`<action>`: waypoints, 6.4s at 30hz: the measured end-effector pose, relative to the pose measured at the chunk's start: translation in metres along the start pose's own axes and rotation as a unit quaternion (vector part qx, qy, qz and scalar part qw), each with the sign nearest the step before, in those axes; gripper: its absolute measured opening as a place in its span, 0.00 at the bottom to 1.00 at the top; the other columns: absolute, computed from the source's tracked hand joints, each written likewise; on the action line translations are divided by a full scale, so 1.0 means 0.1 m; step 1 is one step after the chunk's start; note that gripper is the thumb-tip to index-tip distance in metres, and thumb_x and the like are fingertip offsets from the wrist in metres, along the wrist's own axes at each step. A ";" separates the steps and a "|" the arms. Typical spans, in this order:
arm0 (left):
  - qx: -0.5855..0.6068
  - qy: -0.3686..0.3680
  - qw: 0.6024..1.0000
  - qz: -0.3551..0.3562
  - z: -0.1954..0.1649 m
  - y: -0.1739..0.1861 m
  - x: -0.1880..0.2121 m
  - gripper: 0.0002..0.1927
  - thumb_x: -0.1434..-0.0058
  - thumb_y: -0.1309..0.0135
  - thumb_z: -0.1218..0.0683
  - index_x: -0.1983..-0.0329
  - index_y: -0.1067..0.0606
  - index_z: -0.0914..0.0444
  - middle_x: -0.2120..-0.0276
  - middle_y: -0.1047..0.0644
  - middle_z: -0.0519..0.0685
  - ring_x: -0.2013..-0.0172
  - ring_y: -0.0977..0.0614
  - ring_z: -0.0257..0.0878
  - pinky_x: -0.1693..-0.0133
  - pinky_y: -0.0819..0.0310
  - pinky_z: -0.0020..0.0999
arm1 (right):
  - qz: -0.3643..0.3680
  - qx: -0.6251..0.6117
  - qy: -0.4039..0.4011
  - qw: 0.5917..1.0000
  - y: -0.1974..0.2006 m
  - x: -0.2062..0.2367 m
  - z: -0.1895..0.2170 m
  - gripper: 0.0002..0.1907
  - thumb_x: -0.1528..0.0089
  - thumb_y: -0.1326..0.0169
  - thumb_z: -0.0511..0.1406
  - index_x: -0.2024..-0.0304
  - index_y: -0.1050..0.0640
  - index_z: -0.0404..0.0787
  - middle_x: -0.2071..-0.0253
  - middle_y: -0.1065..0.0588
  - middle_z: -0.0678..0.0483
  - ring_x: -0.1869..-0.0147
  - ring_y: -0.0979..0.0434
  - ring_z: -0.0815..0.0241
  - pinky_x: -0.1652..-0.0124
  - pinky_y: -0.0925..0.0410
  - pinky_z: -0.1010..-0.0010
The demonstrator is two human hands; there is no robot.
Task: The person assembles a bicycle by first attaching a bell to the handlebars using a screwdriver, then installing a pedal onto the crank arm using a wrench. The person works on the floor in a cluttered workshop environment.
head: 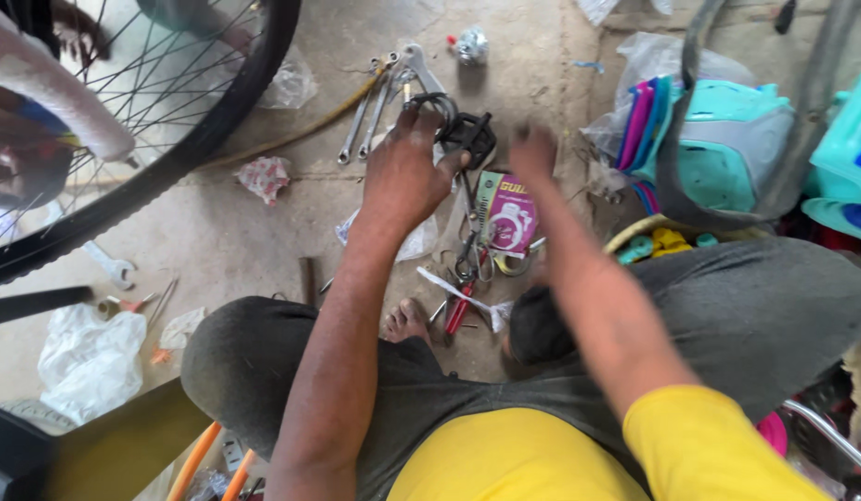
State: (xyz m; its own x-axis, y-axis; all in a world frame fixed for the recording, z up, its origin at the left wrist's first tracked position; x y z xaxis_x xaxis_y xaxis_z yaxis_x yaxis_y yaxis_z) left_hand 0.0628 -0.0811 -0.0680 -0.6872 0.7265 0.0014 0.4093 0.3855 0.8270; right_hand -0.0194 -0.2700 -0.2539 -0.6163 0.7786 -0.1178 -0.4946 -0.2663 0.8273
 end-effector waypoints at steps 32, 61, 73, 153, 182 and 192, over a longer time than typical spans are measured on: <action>0.062 0.005 0.998 -0.030 -0.11 0.11 0.21 0.15 0.38 0.43 0.57 0.48 0.22 0.60 0.51 0.21 0.56 0.51 0.19 0.56 0.50 0.27 0.49 | 0.057 -0.602 -0.065 0.794 0.86 1.14 0.72 0.10 0.42 0.35 0.27 0.58 0.21 0.33 0.68 0.21 0.53 0.69 0.21 0.65 0.67 0.26 0.73; -0.081 0.028 0.996 0.023 0.59 -1.62 -1.34 0.20 0.42 0.45 0.55 0.46 0.25 0.64 0.44 0.26 0.62 0.42 0.24 0.58 0.44 0.26 0.49 | 0.053 -0.695 -0.460 0.551 1.92 1.44 0.49 0.05 0.36 0.53 0.41 0.63 0.30 0.48 0.73 0.25 0.50 0.73 0.22 0.51 0.70 0.25 0.55; -0.077 0.064 0.988 0.121 1.20 -2.40 -2.36 0.30 0.45 0.40 0.50 0.40 0.32 0.63 0.47 0.26 0.67 0.49 0.22 0.65 0.48 0.26 0.56 | 0.265 -0.684 -0.548 0.402 1.06 2.03 -0.09 0.21 0.38 0.47 0.38 0.44 0.27 0.39 0.68 0.22 0.45 0.68 0.19 0.51 0.69 0.26 0.62; 0.870 -0.012 0.463 -0.169 -0.02 0.02 0.15 0.19 0.34 0.46 0.45 0.50 0.26 0.64 0.62 0.21 0.56 0.71 0.18 0.45 0.73 0.23 0.36 | 0.393 -0.760 -0.252 0.453 2.09 2.18 0.65 0.18 0.30 0.44 0.42 0.59 0.25 0.30 0.65 0.23 0.45 0.78 0.29 0.68 0.81 0.36 0.78; 0.861 -0.114 0.488 -0.082 -0.30 0.13 0.41 0.22 0.37 0.45 0.48 0.44 0.30 0.63 0.56 0.22 0.58 0.62 0.17 0.48 0.61 0.20 0.46 | 0.125 -0.584 -0.160 0.786 2.29 2.18 0.44 0.22 0.40 0.38 0.33 0.46 0.24 0.30 0.57 0.21 0.44 0.59 0.20 0.58 0.63 0.27 0.70; 0.843 -0.155 0.512 -0.052 -0.41 0.18 0.51 0.23 0.36 0.44 0.46 0.47 0.29 0.67 0.58 0.22 0.59 0.62 0.19 0.46 0.57 0.22 0.43 | 0.436 -0.564 -0.198 0.673 2.18 2.10 0.81 0.26 0.40 0.45 0.36 0.41 0.28 0.33 0.58 0.19 0.49 0.68 0.23 0.64 0.71 0.29 0.72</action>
State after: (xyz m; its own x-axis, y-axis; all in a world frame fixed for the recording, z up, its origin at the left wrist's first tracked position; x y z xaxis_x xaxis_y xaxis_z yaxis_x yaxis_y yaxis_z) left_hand 0.0103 -0.0602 -0.0294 -0.7362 0.6070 -0.2995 0.4963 0.1833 -0.8486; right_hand -0.2067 -0.1184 -0.0535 -0.8725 0.0777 0.4823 -0.3388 -0.8077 -0.4826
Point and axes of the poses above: each hand's wrist, its own x-axis away from the middle knuckle, its own y-axis out of the back of the hand, z = x × y, the point moved 5 cm from there along -x, towards the middle knuckle
